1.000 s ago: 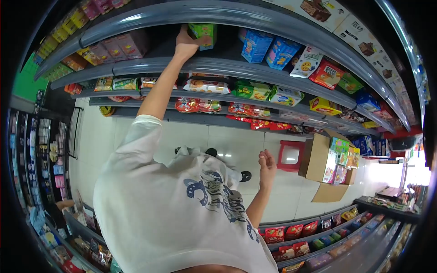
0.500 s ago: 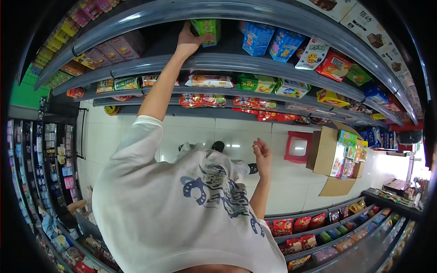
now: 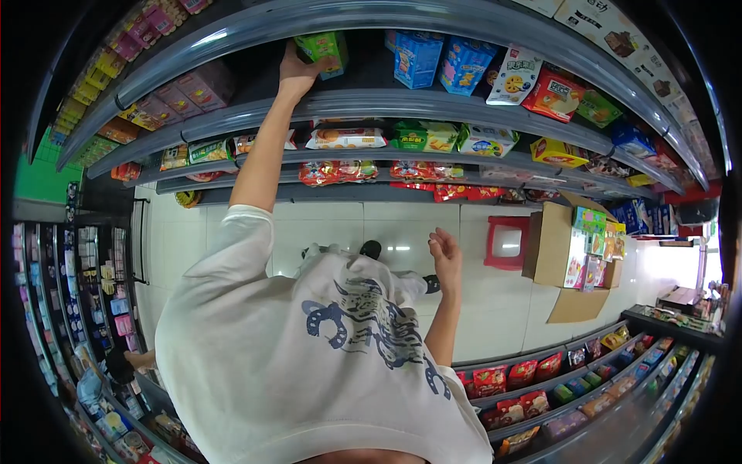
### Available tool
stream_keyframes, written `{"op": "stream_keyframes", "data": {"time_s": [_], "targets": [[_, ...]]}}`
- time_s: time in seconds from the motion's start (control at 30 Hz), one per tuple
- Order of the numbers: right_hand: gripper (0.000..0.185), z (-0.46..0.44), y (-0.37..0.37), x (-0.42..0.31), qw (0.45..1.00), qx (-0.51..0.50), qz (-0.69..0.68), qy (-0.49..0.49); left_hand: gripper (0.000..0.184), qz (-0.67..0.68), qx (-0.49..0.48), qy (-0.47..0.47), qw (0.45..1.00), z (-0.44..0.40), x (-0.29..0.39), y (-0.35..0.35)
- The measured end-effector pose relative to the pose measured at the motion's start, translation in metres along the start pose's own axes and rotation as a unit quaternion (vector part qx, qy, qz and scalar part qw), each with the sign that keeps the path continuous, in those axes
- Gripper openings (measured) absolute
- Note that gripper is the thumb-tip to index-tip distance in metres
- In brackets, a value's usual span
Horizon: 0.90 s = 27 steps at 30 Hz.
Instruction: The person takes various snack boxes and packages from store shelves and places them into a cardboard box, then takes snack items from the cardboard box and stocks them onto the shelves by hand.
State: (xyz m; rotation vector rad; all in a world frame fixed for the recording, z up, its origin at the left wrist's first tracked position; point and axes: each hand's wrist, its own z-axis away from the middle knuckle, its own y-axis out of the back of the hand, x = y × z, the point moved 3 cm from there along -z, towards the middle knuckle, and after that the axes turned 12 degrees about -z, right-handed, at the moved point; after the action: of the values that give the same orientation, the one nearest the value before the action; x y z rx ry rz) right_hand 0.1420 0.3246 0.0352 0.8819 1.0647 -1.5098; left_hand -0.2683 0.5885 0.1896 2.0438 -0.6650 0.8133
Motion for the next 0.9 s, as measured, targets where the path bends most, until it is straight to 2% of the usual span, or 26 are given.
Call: {"op": "stream_keyframes", "data": {"time_s": [0.17,0.37,0.47,0.5,0.53,0.6,0.67,0.73,0.8,0.9], "targets": [[0.046,0.014,0.014,0.019,0.999,0.010,-0.008,-0.037,0.079,-0.069,0.009,-0.012,0.998,-0.005,-0.012,0.005],[0.046,0.011,0.013,0.028,0.999,0.005,-0.003,-0.039,0.077,-0.025,0.009,-0.007,1.000,-0.004,-0.020,0.009],[0.043,0.004,0.000,0.019,0.999,-0.008,0.022,-0.039,0.082,-0.014,0.022,-0.078,0.997,0.004,0.010,0.020],[0.042,0.003,-0.003,0.015,0.999,-0.008,0.033,-0.039,0.088,-0.182,0.135,-0.079,0.971,0.014,0.013,0.025],[0.043,0.000,-0.004,0.015,0.999,-0.012,0.033,-0.038,0.085,-0.198,0.206,-0.100,0.953,0.031,0.035,0.030],[0.044,-0.006,-0.008,0.018,0.999,-0.017,0.030,-0.037,0.074,-0.209,0.255,-0.143,0.933,0.064,0.070,0.031],[0.044,-0.007,-0.015,0.013,0.998,-0.029,0.050,-0.033,0.065,-0.190,0.192,-0.281,0.921,0.087,0.108,0.020],[0.044,-0.006,-0.018,0.006,0.996,-0.041,0.066,-0.035,0.058,-0.179,0.093,-0.333,0.921,0.091,0.140,-0.001],[0.044,-0.006,-0.024,0.000,0.995,-0.055,0.069,-0.036,0.059,-0.177,0.059,-0.330,0.926,0.077,0.154,-0.025],[0.044,-0.002,-0.023,-0.005,0.995,-0.038,0.095,-0.010,0.060,-0.221,0.071,-0.314,0.921,0.055,0.165,-0.051]]}}
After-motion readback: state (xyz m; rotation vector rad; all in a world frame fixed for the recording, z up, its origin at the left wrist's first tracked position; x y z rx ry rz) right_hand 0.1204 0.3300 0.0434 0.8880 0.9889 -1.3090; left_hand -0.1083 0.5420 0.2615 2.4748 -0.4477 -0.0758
